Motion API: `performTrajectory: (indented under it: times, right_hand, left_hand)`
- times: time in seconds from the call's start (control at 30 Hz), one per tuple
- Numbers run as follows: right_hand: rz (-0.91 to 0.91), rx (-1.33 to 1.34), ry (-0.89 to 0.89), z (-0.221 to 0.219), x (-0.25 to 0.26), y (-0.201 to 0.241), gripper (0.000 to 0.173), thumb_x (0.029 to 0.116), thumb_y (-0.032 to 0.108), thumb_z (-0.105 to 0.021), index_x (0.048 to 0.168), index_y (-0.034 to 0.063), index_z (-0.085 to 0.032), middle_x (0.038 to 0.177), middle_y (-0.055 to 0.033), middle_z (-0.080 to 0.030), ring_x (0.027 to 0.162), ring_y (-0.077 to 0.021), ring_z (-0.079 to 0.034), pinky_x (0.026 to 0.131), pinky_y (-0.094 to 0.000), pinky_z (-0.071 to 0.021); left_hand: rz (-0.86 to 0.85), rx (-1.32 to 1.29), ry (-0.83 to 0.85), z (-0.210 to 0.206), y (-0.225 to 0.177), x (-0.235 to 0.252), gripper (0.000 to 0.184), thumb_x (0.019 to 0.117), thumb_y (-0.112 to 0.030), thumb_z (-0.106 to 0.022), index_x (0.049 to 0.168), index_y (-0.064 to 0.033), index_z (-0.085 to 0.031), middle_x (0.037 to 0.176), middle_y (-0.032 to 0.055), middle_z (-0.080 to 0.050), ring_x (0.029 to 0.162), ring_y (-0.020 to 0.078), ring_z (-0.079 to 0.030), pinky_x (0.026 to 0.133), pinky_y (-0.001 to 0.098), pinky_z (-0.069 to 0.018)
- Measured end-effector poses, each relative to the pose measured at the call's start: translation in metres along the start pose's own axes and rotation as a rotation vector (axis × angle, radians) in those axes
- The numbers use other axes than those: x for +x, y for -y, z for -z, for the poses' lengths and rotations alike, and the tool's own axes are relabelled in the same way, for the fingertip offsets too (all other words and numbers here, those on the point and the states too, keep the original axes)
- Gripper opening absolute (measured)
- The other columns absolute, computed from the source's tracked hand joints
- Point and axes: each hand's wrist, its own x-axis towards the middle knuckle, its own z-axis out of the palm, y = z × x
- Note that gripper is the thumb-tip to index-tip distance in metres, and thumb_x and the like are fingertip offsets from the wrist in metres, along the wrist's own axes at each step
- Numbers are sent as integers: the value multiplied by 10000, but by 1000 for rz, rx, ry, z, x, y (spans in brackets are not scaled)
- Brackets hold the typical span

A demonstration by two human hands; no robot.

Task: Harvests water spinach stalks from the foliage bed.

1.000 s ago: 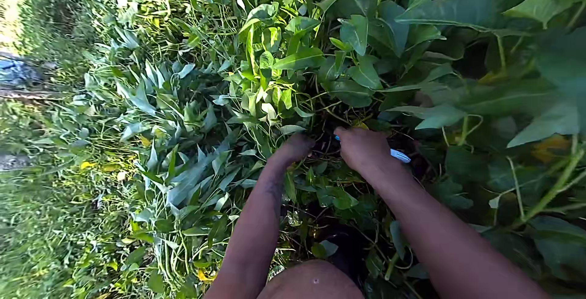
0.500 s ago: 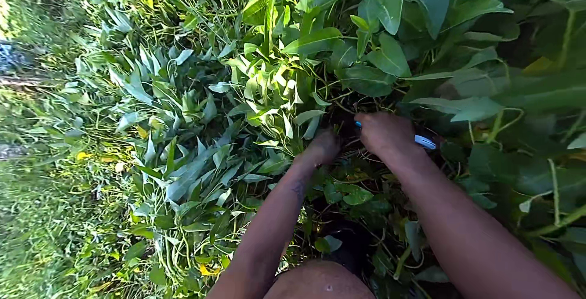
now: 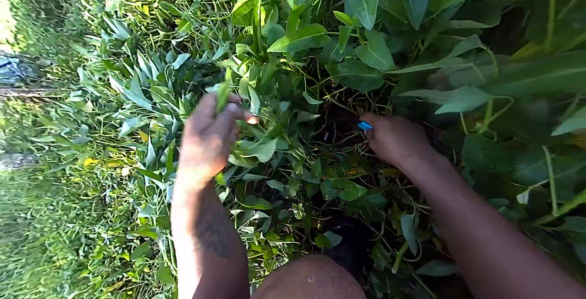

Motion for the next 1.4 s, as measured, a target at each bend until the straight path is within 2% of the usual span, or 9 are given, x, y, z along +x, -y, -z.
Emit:
performTrajectory:
  times: [0.17, 0.37, 0.6, 0.73, 0.93, 1.03, 1.17, 1.27, 1.4]
  right_hand:
    - [-2, 0, 2, -2, -10, -6, 351, 1040, 194, -568, 1386, 224, -616, 1098, -238, -719, 1003, -502, -688, 759, -717, -520]
    - [7, -28, -64, -11, -22, -3, 326, 1022, 188, -599, 1344, 201, -642, 1061, -237, -718, 928, -501, -697, 705, -699, -537]
    - [62, 31, 1, 4, -58, -17, 322, 1053, 215, -575, 1372, 211, -622, 1093, -178, -732, 958, -445, -711, 756, -687, -547]
    - [320, 117, 394, 8, -85, -32, 220, 1026, 207, -628, 1234, 252, -684, 1006, -26, -725, 900, -216, -700, 807, -504, -583]
    - [305, -116, 793, -11, -102, -77, 244, 1011, 179, -634, 1242, 189, -712, 1135, -115, -723, 1074, -340, -678, 938, -613, -516]
    - [289, -42, 788, -11, -108, -104, 210, 992, 181, -667, 1190, 198, -735, 1097, -79, -732, 1027, -294, -688, 920, -582, -531]
    - [268, 37, 803, -11, -116, -123, 211, 971, 164, -699, 1168, 214, -755, 1171, -28, -734, 1084, -248, -684, 950, -557, -533]
    - [276, 107, 829, -11, -119, -138, 224, 971, 184, -709, 1188, 218, -754, 1267, -5, -715, 1154, -219, -670, 1001, -532, -519]
    - [270, 408, 844, -2, -128, -153, 211, 956, 75, -681, 1154, 109, -749, 1302, -67, -695, 1181, -232, -659, 1017, -493, -525]
  left_hand:
    - [-206, 350, -231, 3, -68, -31, 252, 1100, -200, -427, 1304, -73, -504, 981, -15, -722, 623, 47, -596, 554, 253, -507]
    - [166, 572, 503, -138, -24, 15, 323, 1095, -280, -488, 1266, -30, -601, 983, 205, -699, 906, 379, -714, 808, 602, -577]
    - [73, 539, 676, -151, -9, -30, 261, 1060, -255, -585, 1196, -52, -675, 965, 206, -713, 888, 388, -714, 774, 595, -569]
    - [-50, 648, 853, -162, 23, -53, 239, 919, -92, -725, 1156, -64, -714, 1122, 166, -706, 991, 373, -702, 840, 596, -584]
    - [-22, 746, 883, -112, 39, -78, 264, 946, -43, -643, 1184, -104, -742, 1514, 37, -561, 1162, 305, -684, 935, 554, -579]
    - [-31, 651, 686, -76, 22, -72, 276, 985, -86, -637, 1244, -120, -726, 1340, 60, -685, 1105, 277, -711, 941, 550, -578]
    - [-162, 375, 514, -90, -24, -54, 159, 1039, -184, -604, 1079, -114, -741, 827, 28, -707, 702, 149, -667, 659, 411, -585]
    - [-210, 377, 687, -156, -33, -32, 230, 1051, -242, -594, 1014, -54, -721, 822, 120, -701, 772, 271, -702, 722, 509, -585]
    - [-29, 625, 914, -235, -16, -32, 289, 962, -166, -677, 1226, -49, -685, 1136, 214, -698, 1047, 413, -688, 865, 626, -572]
